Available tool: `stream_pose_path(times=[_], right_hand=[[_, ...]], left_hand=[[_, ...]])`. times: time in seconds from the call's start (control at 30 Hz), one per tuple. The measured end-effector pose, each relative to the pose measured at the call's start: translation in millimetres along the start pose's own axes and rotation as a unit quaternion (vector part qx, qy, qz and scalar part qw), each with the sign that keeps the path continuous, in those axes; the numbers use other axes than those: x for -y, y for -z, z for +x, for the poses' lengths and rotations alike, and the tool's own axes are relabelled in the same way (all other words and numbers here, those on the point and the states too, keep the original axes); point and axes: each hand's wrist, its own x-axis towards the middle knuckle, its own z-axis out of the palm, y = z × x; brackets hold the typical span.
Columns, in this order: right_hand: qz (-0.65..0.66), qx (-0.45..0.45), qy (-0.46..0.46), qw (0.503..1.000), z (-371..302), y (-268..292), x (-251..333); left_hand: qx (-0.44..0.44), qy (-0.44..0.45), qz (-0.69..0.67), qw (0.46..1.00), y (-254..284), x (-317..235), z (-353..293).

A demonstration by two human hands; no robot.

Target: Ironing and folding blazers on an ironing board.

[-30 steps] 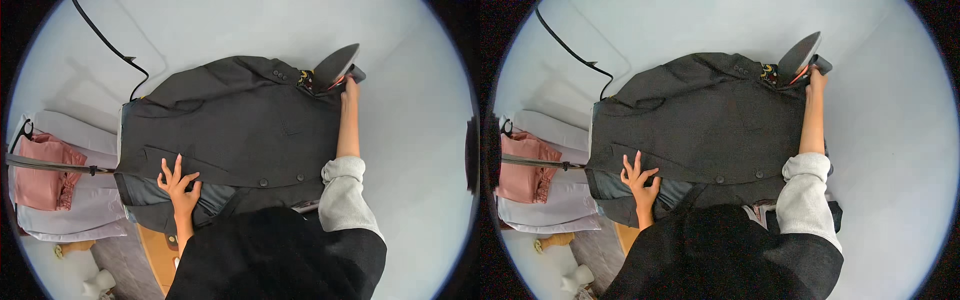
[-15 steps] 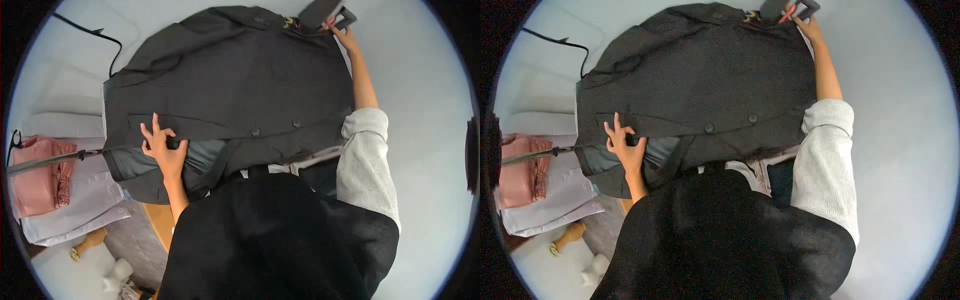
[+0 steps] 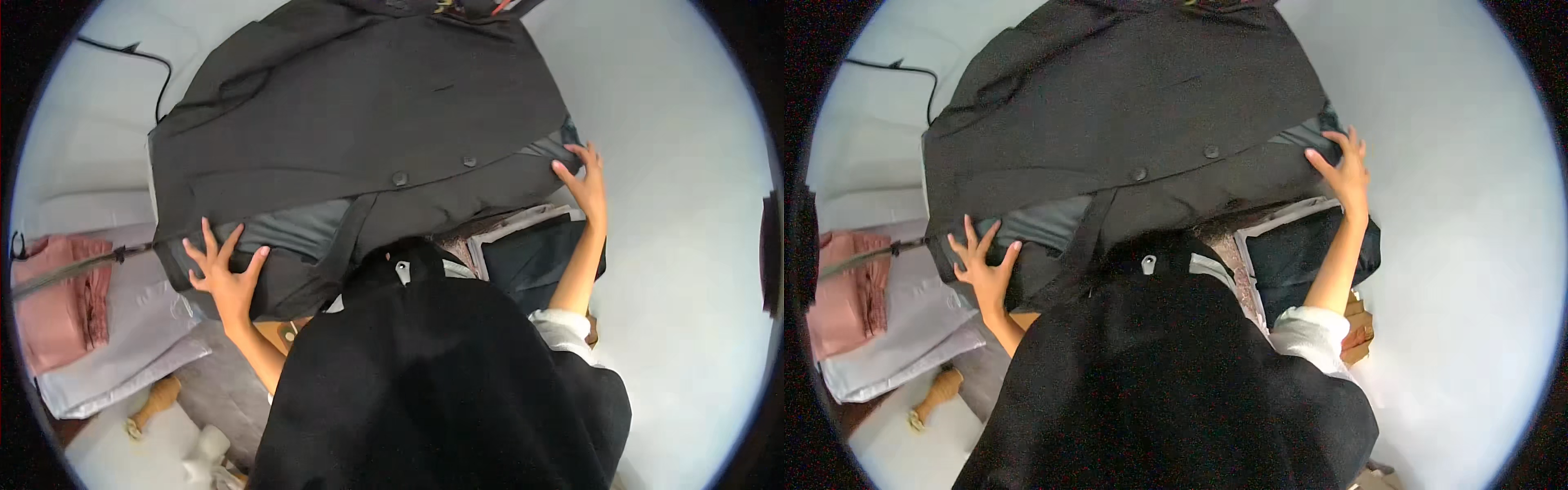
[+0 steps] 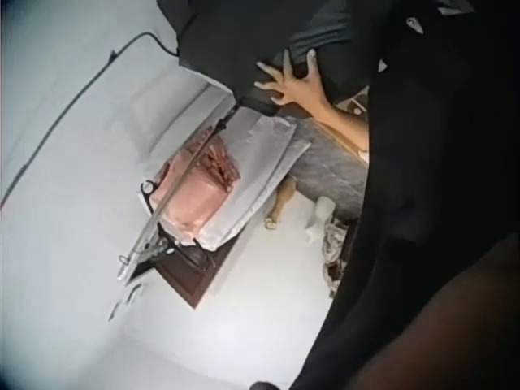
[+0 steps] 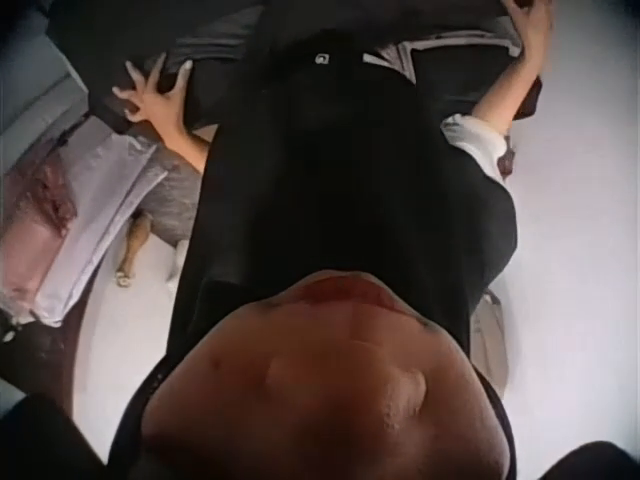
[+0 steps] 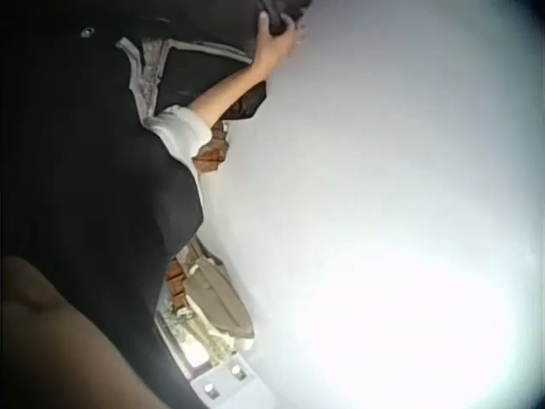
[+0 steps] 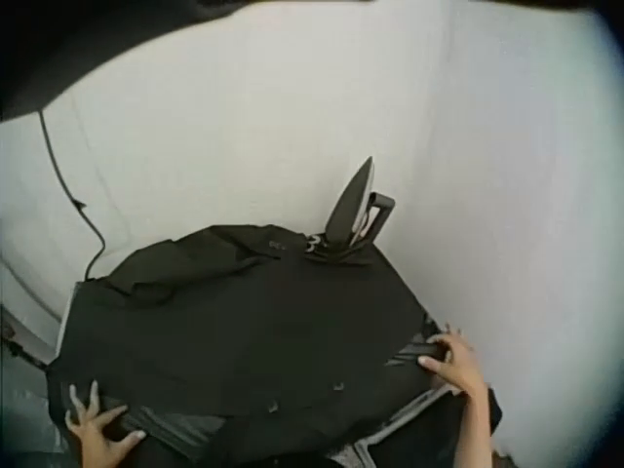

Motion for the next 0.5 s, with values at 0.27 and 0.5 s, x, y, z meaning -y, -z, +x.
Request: stream_pose_path(times=[0.27, 0.5], right_hand=[[0.098, -0.121, -0.026, 0.987, -15.8, -24.6, 4.9], [0.117, -0.168, -0.005, 0.979, -7.7, -37.3, -8.3]], left_hand=[[-0.057, -0.048, -0.086, 0.994, -14.7, 15.7, -7.3], [-0.077, -0.095, -0.132, 0.984, -4.9, 10.8, -11.9]])
